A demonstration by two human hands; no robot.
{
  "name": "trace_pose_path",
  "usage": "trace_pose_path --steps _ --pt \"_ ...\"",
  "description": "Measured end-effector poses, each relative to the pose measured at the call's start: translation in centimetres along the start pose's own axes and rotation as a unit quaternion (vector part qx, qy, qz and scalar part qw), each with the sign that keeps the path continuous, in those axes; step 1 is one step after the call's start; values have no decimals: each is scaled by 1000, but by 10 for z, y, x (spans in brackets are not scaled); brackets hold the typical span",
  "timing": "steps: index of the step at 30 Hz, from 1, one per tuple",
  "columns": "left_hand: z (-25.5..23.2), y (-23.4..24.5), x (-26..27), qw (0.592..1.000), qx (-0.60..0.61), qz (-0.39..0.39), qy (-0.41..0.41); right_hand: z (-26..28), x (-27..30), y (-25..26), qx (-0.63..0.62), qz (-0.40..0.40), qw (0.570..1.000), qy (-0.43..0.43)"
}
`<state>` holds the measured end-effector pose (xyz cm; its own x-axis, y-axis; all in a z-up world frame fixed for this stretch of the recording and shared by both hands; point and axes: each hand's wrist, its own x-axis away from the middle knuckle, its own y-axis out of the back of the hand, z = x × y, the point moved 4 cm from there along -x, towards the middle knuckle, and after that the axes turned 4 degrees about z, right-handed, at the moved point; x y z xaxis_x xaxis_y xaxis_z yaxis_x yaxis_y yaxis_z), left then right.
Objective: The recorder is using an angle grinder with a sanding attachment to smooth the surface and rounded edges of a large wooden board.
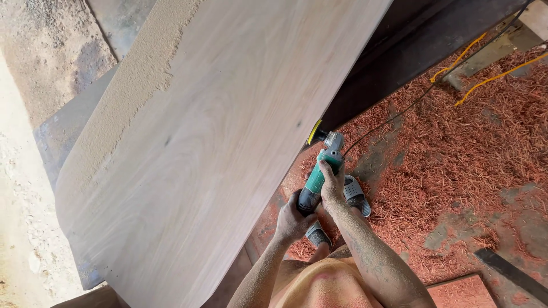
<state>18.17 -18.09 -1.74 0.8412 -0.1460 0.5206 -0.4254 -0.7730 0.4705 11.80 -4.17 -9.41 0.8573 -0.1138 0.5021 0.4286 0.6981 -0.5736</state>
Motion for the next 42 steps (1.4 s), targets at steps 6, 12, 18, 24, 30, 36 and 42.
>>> trace_pose_path --steps 6,12,18,24,30,36,42 --pt "8 4 13 1000 -2 -14 -28 -10 15 -4 -17 2 1000 4" --pt "24 5 29 1000 8 -7 -17 -29 30 -4 -20 -10 1000 5" --pt "45 8 47 1000 -2 -20 -10 -59 44 1 -27 -20 999 1" --pt "41 5 59 1000 -5 -17 -17 -42 65 -13 -64 8 998 -17" --pt "-5 -10 23 999 4 -17 -35 4 26 11 -27 -1 1000 12" --pt "-58 -26 -42 998 -30 9 -57 64 -38 27 -5 -16 1000 23" --pt "-92 -35 -84 998 -16 32 -47 95 -83 31 -8 -19 999 33"
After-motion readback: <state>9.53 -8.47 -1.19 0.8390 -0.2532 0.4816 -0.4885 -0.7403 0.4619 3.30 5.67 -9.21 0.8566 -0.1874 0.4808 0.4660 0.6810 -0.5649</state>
